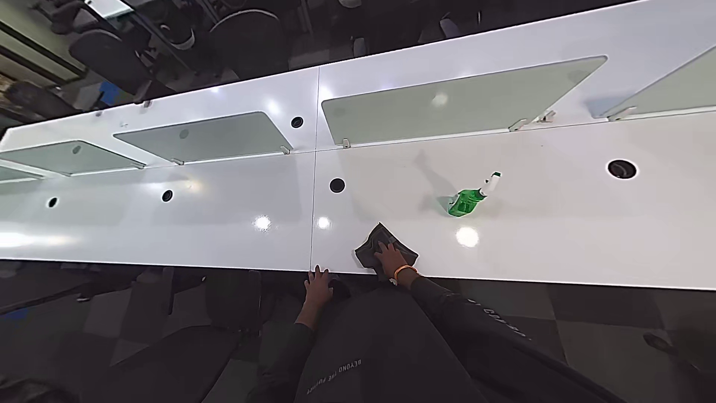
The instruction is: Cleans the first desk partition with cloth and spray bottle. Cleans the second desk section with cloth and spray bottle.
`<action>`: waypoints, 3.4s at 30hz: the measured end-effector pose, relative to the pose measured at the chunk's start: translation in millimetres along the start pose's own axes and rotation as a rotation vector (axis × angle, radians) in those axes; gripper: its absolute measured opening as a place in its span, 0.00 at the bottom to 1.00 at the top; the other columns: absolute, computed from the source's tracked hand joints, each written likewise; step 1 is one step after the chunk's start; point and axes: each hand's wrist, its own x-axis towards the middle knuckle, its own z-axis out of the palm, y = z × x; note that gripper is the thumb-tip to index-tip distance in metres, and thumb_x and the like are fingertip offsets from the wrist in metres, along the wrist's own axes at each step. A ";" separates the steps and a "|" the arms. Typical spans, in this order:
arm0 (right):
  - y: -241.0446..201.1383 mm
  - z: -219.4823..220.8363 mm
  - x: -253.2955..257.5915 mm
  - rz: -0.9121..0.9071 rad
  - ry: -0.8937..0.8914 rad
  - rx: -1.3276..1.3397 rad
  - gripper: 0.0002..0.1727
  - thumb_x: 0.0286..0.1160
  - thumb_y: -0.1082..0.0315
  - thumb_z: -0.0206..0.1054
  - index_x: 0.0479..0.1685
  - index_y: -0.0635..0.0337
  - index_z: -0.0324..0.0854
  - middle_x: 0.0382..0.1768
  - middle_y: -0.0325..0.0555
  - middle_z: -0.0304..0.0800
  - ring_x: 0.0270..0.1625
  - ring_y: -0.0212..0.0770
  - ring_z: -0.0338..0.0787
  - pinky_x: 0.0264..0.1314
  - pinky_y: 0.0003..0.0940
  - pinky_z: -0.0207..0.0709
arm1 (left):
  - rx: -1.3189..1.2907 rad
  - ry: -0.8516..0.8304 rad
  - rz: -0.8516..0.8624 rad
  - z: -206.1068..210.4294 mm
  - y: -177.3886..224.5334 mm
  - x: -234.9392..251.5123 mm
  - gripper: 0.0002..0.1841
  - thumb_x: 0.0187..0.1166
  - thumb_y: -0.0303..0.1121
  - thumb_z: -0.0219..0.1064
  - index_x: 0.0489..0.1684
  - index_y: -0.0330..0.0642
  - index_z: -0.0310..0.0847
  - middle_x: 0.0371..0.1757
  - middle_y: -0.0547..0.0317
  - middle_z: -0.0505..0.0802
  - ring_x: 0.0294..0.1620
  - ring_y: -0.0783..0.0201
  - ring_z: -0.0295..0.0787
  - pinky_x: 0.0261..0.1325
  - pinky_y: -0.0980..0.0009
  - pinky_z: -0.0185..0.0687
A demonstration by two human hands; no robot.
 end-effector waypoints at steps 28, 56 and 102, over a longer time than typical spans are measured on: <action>-179.6 -124.0 232.0 0.056 -0.080 -0.076 0.39 0.51 0.76 0.79 0.74 0.56 0.80 0.97 0.43 0.45 0.97 0.65 0.42 0.83 0.76 0.60 | -0.131 0.178 -0.076 -115.7 -280.4 152.0 0.55 0.67 0.50 0.79 0.98 0.56 0.47 0.98 0.40 0.39 0.96 0.27 0.32 0.85 0.23 0.46; -167.2 57.5 34.0 -0.198 -0.070 -0.116 0.29 0.66 0.82 0.70 0.72 0.56 0.82 0.85 0.41 0.73 0.87 0.61 0.68 0.72 0.70 0.74 | -0.002 0.116 0.023 -15.5 -148.7 43.2 0.46 0.72 0.46 0.75 0.95 0.54 0.56 0.98 0.42 0.44 0.96 0.29 0.37 0.84 0.23 0.49; -204.7 18.2 100.4 0.110 -0.007 -0.088 0.49 0.66 0.63 0.80 0.93 0.38 0.61 0.97 0.50 0.42 0.91 0.72 0.54 0.70 0.71 0.75 | 0.012 0.076 0.173 -59.8 -160.7 118.6 0.49 0.70 0.35 0.75 0.97 0.60 0.51 0.99 0.45 0.42 0.97 0.30 0.33 0.85 0.22 0.44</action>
